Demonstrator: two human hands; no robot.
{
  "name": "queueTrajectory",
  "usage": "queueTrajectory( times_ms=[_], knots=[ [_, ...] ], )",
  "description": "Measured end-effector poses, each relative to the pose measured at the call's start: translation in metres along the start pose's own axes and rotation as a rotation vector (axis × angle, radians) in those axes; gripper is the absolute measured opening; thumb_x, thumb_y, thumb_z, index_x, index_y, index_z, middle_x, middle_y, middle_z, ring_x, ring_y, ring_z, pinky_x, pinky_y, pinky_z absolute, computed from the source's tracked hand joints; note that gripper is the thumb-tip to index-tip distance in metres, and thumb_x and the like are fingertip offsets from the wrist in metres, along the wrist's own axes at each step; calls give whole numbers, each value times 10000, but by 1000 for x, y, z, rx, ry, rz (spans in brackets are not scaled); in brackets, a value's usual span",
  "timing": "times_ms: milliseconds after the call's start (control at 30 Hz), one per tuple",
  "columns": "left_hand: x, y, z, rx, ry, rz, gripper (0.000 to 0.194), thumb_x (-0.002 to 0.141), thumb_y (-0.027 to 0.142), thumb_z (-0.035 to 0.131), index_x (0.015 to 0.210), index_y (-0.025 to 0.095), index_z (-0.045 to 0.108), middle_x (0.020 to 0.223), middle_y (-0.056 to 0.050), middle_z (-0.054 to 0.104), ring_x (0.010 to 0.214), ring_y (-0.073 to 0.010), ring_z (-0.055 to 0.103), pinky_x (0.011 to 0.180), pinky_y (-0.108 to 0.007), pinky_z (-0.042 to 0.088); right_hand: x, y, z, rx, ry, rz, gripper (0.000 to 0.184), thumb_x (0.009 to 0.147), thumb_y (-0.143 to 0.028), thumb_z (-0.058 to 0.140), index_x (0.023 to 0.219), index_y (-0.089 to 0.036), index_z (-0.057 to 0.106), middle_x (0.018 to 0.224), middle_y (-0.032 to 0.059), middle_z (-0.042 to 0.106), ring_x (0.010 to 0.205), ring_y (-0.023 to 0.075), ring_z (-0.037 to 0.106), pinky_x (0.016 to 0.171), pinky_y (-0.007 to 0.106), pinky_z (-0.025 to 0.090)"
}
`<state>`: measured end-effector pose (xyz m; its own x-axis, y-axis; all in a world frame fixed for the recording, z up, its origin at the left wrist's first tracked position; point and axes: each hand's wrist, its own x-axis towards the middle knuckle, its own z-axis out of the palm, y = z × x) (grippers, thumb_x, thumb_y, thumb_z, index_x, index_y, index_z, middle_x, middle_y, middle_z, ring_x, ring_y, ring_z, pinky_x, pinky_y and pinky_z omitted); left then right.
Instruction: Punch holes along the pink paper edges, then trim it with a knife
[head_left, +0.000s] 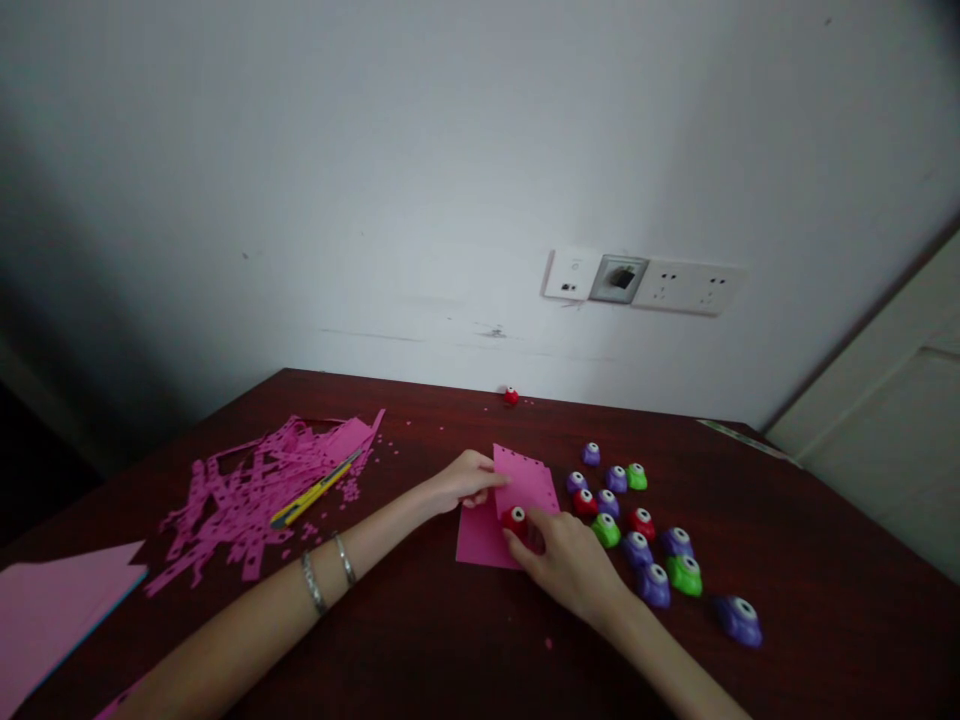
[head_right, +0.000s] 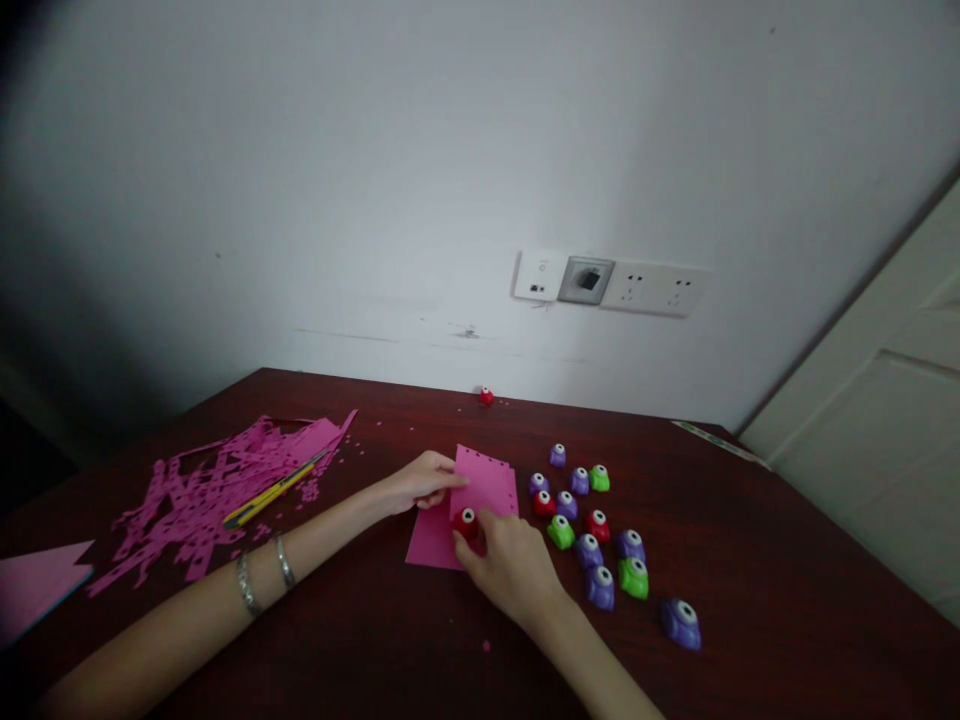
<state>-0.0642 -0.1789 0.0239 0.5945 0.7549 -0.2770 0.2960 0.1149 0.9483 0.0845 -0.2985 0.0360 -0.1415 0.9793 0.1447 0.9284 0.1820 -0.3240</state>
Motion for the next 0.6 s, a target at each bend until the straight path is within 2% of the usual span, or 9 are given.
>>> queueTrajectory(
  times_ms=[133,400,600],
  knots=[
    [4,-4,-1,-16,12,14,184,731,316,613,699,145,551,364,78,397,311,-46,329,318,-172,164,2,1,0,-17,-13,16,274,840,-396,448,722,-192,588,649,21,640,585,162,601,515,242,313],
    [3,-3,3,1,5,8,189,741,319,607,725,135,566,363,63,423,310,-51,350,321,-174,177,4,6,4,-13,-30,35,298,844,-414,434,721,-188,584,654,26,634,573,158,590,503,244,317],
    [5,-4,0,20,35,46,249,733,356,612,807,119,589,451,46,487,333,-45,382,330,-175,208,3,4,4,-10,-34,33,283,840,-405,446,722,-186,582,662,28,637,585,160,592,506,243,316]
  ],
)
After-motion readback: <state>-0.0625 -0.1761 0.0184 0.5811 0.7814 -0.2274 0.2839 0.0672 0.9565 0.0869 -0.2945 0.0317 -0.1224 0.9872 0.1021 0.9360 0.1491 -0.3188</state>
